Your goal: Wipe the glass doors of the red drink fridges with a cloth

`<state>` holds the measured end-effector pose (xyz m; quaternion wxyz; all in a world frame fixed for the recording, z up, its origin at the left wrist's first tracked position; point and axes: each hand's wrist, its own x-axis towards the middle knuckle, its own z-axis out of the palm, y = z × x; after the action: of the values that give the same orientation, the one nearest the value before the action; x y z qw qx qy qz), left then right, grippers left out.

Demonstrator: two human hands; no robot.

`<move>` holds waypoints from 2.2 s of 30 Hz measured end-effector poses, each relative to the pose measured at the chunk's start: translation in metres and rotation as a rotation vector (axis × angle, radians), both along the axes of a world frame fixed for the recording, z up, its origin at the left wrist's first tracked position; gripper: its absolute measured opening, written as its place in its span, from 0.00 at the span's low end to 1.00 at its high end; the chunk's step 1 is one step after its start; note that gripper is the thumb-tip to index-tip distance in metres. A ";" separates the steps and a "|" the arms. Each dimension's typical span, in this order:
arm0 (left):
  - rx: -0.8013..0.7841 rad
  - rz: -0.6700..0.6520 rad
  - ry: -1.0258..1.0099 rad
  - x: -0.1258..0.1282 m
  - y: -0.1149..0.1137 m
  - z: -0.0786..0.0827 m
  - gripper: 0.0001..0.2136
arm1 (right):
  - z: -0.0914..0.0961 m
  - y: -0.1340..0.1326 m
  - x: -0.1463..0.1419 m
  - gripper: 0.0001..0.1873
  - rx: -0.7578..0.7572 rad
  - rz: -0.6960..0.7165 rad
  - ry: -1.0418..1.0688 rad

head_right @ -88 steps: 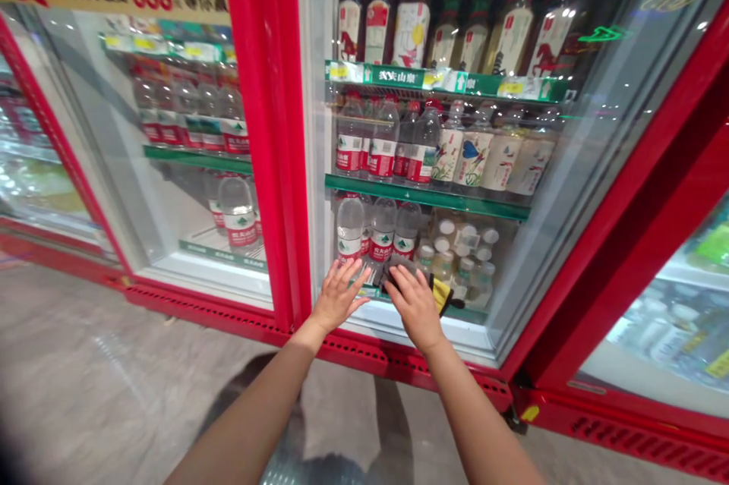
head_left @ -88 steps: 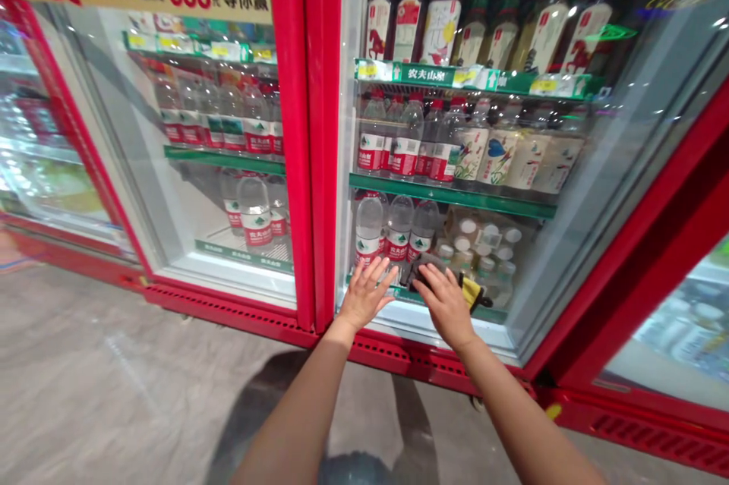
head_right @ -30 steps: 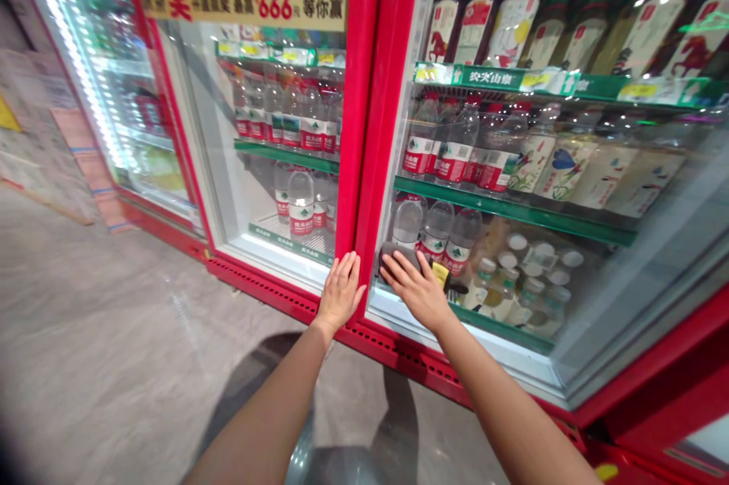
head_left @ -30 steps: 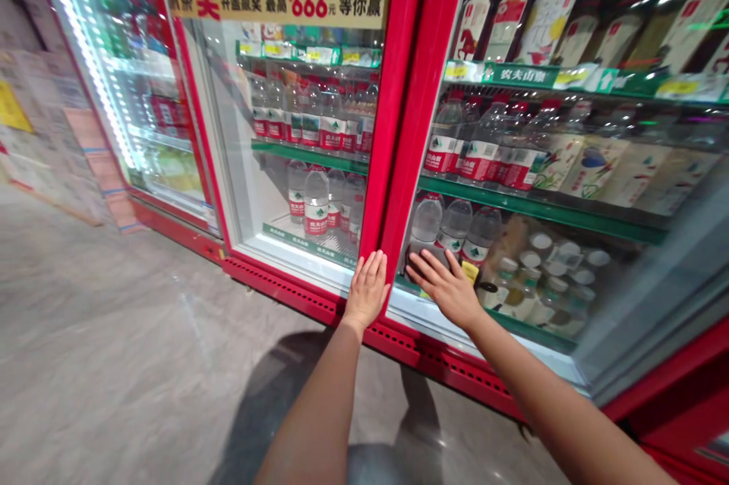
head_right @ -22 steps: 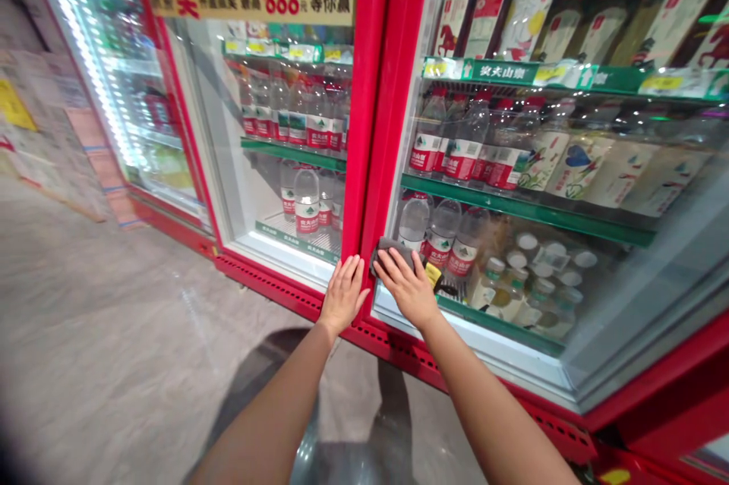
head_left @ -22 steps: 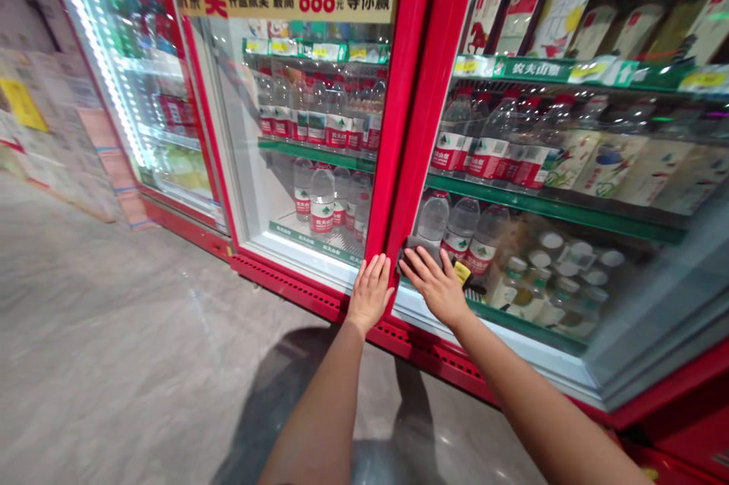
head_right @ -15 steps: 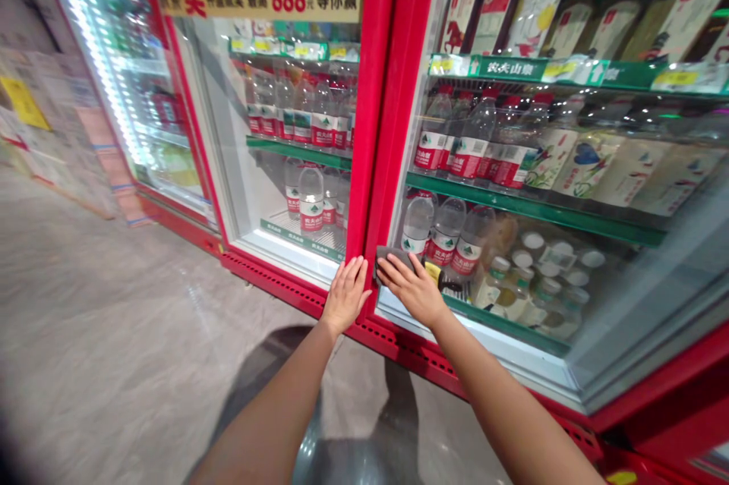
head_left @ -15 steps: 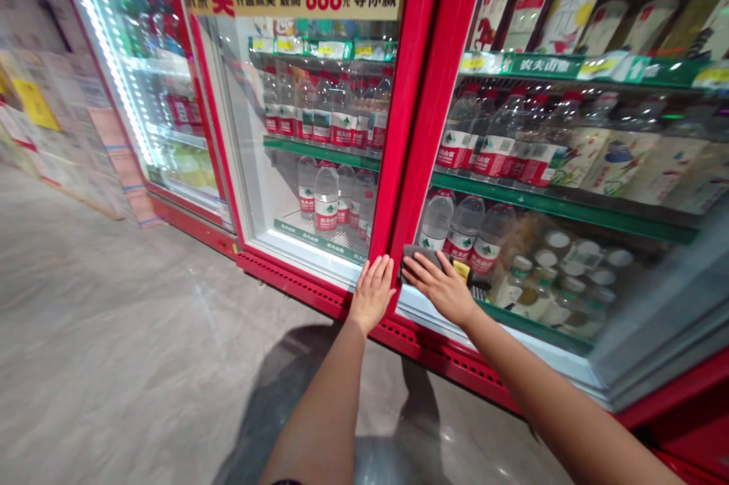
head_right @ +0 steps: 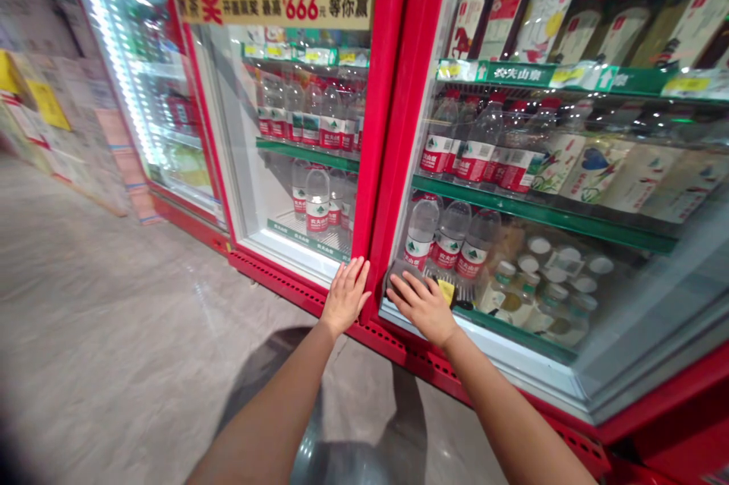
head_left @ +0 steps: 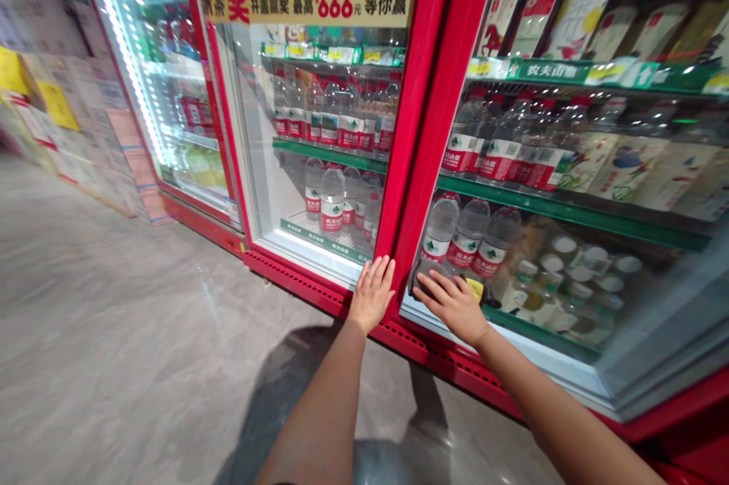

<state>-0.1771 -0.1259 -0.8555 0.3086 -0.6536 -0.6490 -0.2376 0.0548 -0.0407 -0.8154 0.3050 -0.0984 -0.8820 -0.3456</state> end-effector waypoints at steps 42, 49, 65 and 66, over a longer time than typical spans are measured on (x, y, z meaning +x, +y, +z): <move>-0.050 0.012 -0.051 -0.005 -0.014 -0.058 0.30 | -0.058 -0.012 -0.045 0.28 -0.123 -0.053 -0.016; -0.095 -0.031 -0.020 -0.012 -0.017 -0.056 0.33 | -0.060 0.001 0.006 0.26 -0.128 -0.049 -0.108; -0.040 -0.145 0.135 -0.007 -0.005 -0.024 0.35 | -0.071 0.001 0.026 0.28 -0.197 -0.122 -0.071; -0.037 -0.149 0.140 -0.006 -0.003 -0.022 0.35 | -0.065 0.000 0.020 0.30 -0.207 -0.152 -0.026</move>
<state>-0.1830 -0.1291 -0.8775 0.3224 -0.7207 -0.5797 -0.2015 0.0744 -0.0409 -0.8804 0.2544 -0.1915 -0.9069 -0.2761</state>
